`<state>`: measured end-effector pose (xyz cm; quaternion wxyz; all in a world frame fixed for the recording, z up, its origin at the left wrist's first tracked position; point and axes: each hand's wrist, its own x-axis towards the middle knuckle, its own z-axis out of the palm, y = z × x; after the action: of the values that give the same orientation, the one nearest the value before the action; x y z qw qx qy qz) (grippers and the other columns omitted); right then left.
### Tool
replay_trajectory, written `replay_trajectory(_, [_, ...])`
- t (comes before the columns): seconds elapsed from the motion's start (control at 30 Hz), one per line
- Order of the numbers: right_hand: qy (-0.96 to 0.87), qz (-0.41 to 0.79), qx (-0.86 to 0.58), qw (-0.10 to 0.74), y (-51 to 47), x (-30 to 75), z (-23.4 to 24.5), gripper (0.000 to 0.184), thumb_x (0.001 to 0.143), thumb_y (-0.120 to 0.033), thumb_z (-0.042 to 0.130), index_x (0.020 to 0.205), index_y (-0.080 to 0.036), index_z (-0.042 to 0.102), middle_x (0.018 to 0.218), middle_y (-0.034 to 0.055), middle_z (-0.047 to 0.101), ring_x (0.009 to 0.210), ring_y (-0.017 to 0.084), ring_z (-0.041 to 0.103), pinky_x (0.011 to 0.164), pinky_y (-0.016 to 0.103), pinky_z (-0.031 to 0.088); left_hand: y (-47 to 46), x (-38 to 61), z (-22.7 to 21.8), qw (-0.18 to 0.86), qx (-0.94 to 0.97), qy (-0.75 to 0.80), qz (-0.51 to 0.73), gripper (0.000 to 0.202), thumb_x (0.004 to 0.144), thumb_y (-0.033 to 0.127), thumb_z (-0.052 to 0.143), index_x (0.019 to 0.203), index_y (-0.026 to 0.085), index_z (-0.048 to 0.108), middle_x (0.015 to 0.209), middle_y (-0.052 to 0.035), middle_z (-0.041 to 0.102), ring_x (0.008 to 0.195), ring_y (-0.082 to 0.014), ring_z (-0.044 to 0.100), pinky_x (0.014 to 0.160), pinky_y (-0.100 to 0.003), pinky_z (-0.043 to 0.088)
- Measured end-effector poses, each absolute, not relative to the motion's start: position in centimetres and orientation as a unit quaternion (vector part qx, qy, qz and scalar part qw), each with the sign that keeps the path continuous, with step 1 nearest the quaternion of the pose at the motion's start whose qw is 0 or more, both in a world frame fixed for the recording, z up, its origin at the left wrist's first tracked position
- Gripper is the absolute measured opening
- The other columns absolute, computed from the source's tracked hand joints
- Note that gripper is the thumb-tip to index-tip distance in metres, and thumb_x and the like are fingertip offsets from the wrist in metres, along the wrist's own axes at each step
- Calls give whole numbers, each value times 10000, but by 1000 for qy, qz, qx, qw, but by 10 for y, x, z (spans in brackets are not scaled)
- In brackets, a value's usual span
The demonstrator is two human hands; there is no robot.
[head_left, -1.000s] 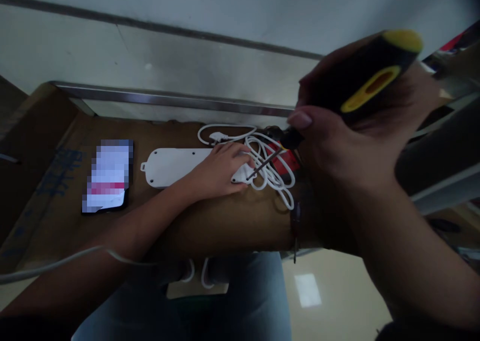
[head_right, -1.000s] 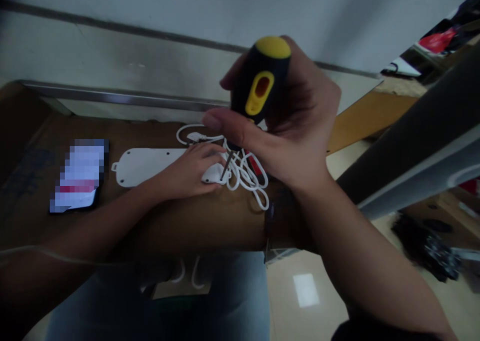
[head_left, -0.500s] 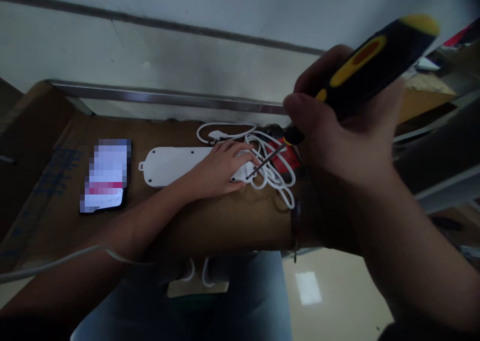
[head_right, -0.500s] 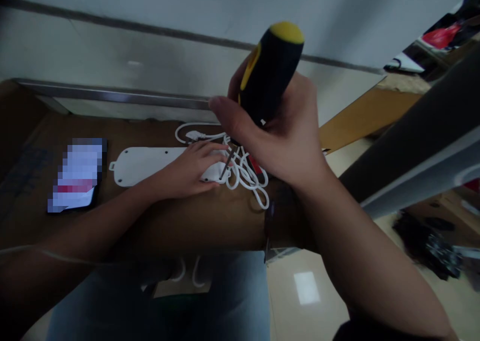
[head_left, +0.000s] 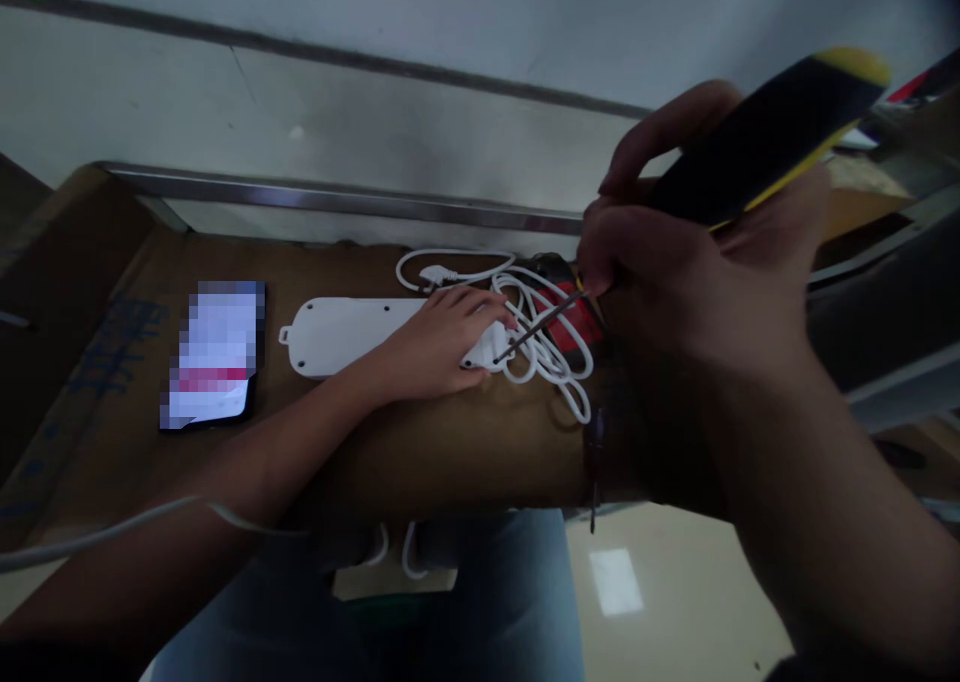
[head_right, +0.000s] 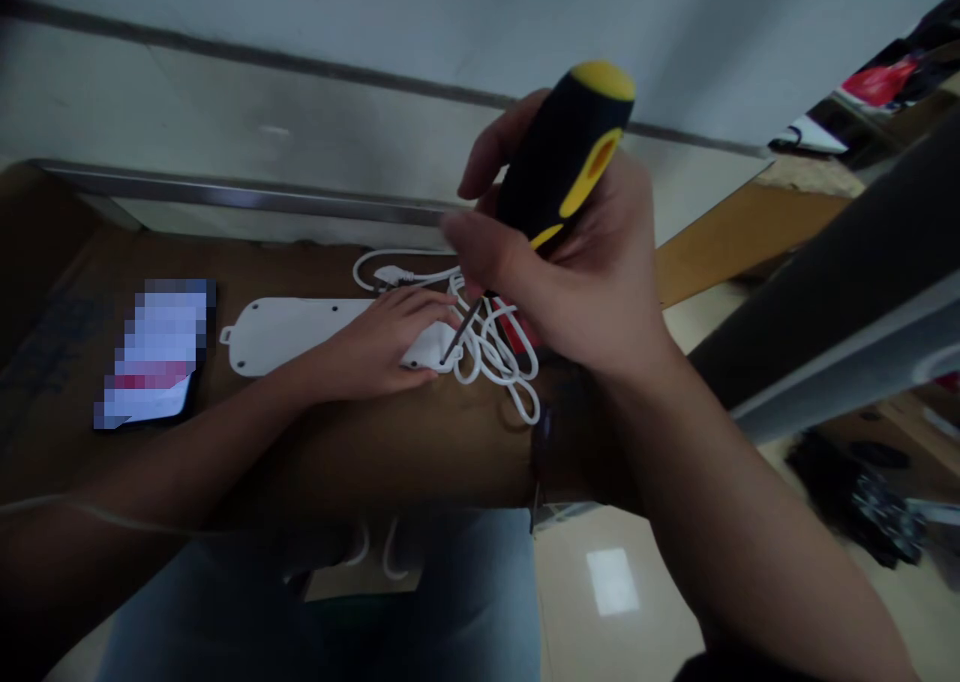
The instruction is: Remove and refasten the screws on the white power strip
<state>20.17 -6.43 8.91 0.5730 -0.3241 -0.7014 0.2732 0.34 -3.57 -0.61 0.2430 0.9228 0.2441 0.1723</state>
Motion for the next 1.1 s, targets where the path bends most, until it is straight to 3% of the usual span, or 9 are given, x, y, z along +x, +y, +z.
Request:
replay_trajectory(0.1, [-704, 245, -369, 555, -66, 201, 96, 286, 792, -271, 838, 931, -132, 630, 722, -33, 586, 599, 27, 586, 532, 171, 411, -36, 4, -6, 241, 922, 249, 171, 538, 850, 244, 761, 1358, 217, 587, 1582, -140, 552, 1500, -369, 459, 1242, -564, 364])
replay_trajectory(0.27, [-723, 126, -434, 523, -71, 198, 111, 476, 697, -427, 895, 828, -119, 557, 791, -18, 579, 700, -18, 500, 612, 171, 346, -34, 4, -9, 247, 919, 252, 173, 536, 821, 283, 769, 1336, 219, 634, 1596, -142, 534, 1507, -392, 450, 1237, -606, 358])
replay_trajectory(0.43, [-718, 201, -410, 525, -72, 199, 113, 565, 618, -477, 944, 839, -121, 564, 766, -37, 539, 691, -24, 514, 586, 146, 385, -30, 2, -7, 276, 912, 241, 185, 397, 852, 333, 744, 1243, 267, 746, 1572, -103, 563, 1482, -373, 494, 1246, -609, 339])
replay_trajectory(0.57, [-755, 221, -346, 511, -69, 205, 105, 411, 794, -365, 831, 1066, -143, 618, 959, -36, 632, 860, 35, 681, 748, 193, 580, -29, 2, -6, 279, 911, 241, 182, 352, 856, 342, 759, 1201, 273, 771, 1541, -92, 596, 1468, -367, 507, 1238, -602, 342])
replay_trajectory(0.67, [-758, 251, -269, 539, -67, 206, 100, 375, 855, -348, 776, 1151, -175, 624, 1151, -34, 622, 869, 19, 676, 713, 180, 561, -30, 3, -7, 265, 914, 257, 170, 475, 828, 360, 807, 1283, 255, 725, 1573, -121, 567, 1488, -382, 486, 1234, -607, 346])
replay_trajectory(0.8, [-735, 227, -357, 530, -70, 201, 102, 365, 822, -384, 821, 1081, -174, 671, 1008, -34, 627, 799, -18, 588, 634, 130, 435, -31, 4, -9, 259, 913, 269, 163, 560, 822, 328, 811, 1357, 239, 672, 1618, -142, 523, 1506, -382, 474, 1241, -606, 347])
replay_trajectory(0.9, [-729, 142, -426, 516, -74, 198, 105, 305, 864, -431, 781, 896, -140, 695, 816, -23, 600, 751, -33, 524, 642, 131, 402, -31, 5, -11, 255, 915, 260, 174, 567, 818, 304, 805, 1362, 241, 657, 1625, -132, 520, 1513, -378, 467, 1255, -597, 342])
replay_trajectory(1.0, [-718, 78, -469, 508, -75, 197, 104, 439, 886, -487, 743, 741, -97, 602, 707, -10, 527, 677, -34, 463, 605, 159, 337, -31, 5, -12, 258, 915, 250, 182, 583, 815, 281, 785, 1376, 246, 633, 1618, -126, 529, 1504, -373, 477, 1258, -593, 349])
replay_trajectory(1.1, [-712, 41, -495, 497, -74, 199, 101, 515, 868, -513, 749, 703, -79, 525, 703, -5, 509, 685, -29, 471, 621, 172, 315, -31, 5, -12, 261, 915, 246, 185, 618, 807, 257, 774, 1401, 225, 608, 1605, -137, 542, 1501, -373, 480, 1255, -588, 354])
